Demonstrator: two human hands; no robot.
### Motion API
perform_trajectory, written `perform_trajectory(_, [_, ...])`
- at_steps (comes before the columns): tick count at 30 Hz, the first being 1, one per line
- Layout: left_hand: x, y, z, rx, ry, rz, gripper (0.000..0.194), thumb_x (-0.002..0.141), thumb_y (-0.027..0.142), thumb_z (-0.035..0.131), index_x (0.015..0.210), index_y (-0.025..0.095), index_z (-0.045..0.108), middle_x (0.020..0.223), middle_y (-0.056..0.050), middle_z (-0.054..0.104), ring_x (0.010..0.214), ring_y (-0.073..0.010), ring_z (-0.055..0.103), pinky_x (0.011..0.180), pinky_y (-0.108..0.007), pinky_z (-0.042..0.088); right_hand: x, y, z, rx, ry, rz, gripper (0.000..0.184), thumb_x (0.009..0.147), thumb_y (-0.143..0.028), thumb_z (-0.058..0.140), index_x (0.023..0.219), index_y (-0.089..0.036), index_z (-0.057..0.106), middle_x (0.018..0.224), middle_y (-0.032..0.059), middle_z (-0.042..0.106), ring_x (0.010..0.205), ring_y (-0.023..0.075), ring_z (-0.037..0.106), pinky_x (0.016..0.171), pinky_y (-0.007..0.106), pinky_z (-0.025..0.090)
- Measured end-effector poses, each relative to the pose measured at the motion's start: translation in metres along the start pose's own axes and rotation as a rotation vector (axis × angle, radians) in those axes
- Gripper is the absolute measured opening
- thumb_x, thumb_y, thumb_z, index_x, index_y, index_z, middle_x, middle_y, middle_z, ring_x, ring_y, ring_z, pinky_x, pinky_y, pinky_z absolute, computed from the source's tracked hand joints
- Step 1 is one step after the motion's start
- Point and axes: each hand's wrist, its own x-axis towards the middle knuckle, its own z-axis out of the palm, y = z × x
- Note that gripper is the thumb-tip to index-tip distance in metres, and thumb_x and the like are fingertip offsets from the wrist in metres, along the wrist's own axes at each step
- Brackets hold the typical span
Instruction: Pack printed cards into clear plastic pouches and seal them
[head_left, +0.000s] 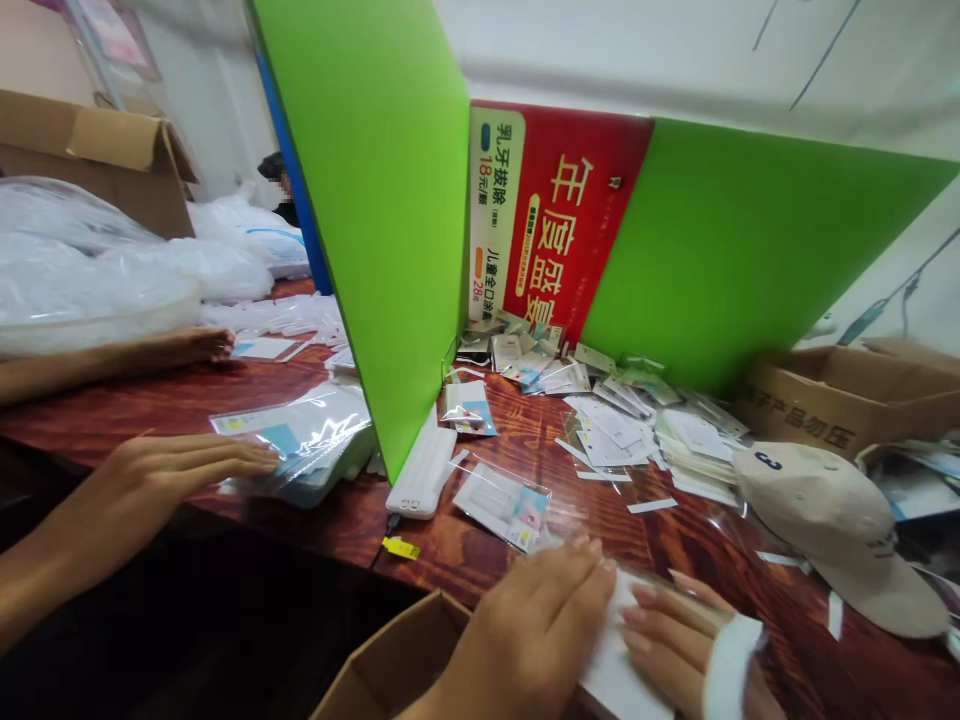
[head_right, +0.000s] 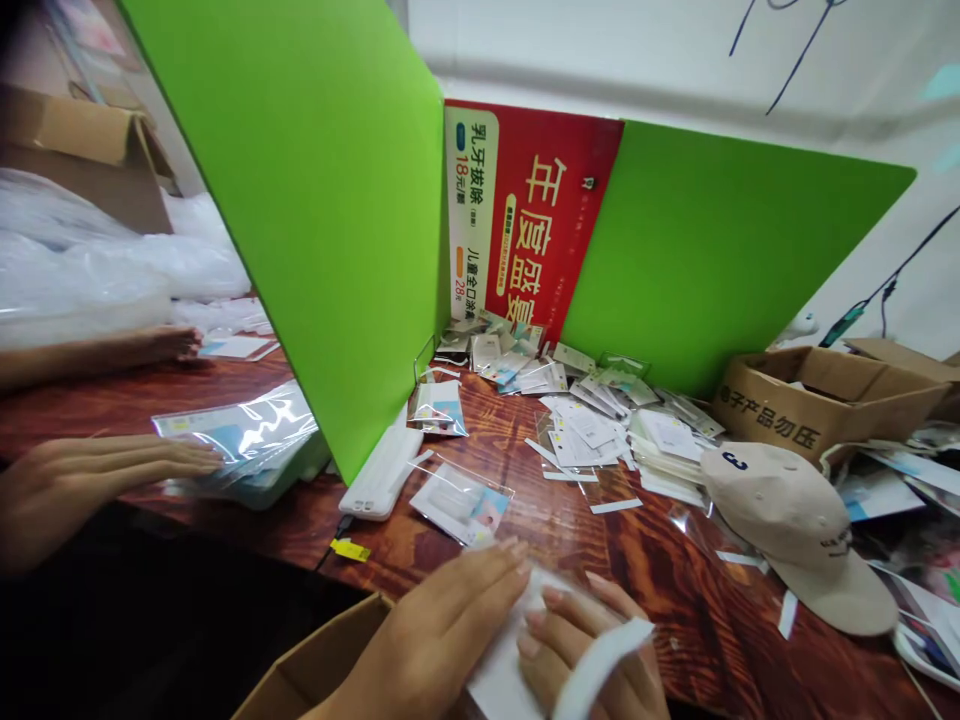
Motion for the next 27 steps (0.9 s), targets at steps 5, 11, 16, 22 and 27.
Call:
perform_trajectory(5, [-0.015,0.009,0.000,-0.884,-0.046,-0.680,0.041,0.093,0.041,0.059,0.131,0.027,0.059,0.131,-0.008,0.069,0.115,-0.0253,0.068,0.095,-0.034,0.058,0.040,-0.017,-0.015,0.125,-0.070,0.143,0.015,0.100,-0.021,0.046,0.096,-0.023,0.060,0.071,-0.0001,0.070,0.065,0.0173,0.068,0.065,0.029,0.050])
perform_trajectory(11, [-0.006,0.016,-0.017,-1.083,0.183,-1.068,0.042,0.084,0.048,0.070,0.117,0.024,0.068,0.127,-0.008,0.071,0.119,-0.0262,0.065,0.106,-0.037,0.049,0.065,-0.034,0.009,0.073,-0.061,0.200,0.018,0.098,-0.013,0.048,0.111,-0.016,0.060,0.094,0.0066,0.070,0.088,0.0212,0.062,0.083,0.034,0.040])
perform_trajectory(16, [-0.008,0.017,-0.017,-0.895,0.153,-1.056,0.048,0.088,0.045,0.063,0.129,0.021,0.059,0.124,-0.010,0.071,0.105,-0.0259,0.070,0.095,-0.037,0.055,0.078,-0.032,0.020,0.039,-0.137,0.171,0.021,0.100,-0.014,0.046,0.108,-0.014,0.065,0.094,0.0076,0.069,0.086,0.0236,0.056,0.080,0.037,0.038])
perform_trajectory(22, [-0.022,0.016,-0.016,-0.472,-0.005,-0.896,0.045,0.095,0.036,0.051,0.133,0.015,0.059,0.103,-0.010,0.078,0.082,-0.0227,0.074,0.075,-0.027,0.058,0.084,-0.033,0.026,-0.002,-0.283,-0.026,0.029,0.097,-0.005,0.036,0.092,-0.010,0.064,0.080,0.0105,0.063,0.072,0.0240,0.051,0.066,0.035,0.041])
perform_trajectory(27, [-0.044,0.027,-0.025,-0.377,0.038,-0.925,0.039,0.093,0.033,0.055,0.129,0.026,0.066,0.114,-0.004,0.078,0.103,-0.0237,0.074,0.087,-0.022,0.056,0.075,-0.021,0.016,0.142,-0.043,0.194,0.019,0.095,-0.008,0.043,0.083,-0.017,0.056,0.071,0.0031,0.058,0.065,0.0181,0.052,0.062,0.029,0.044])
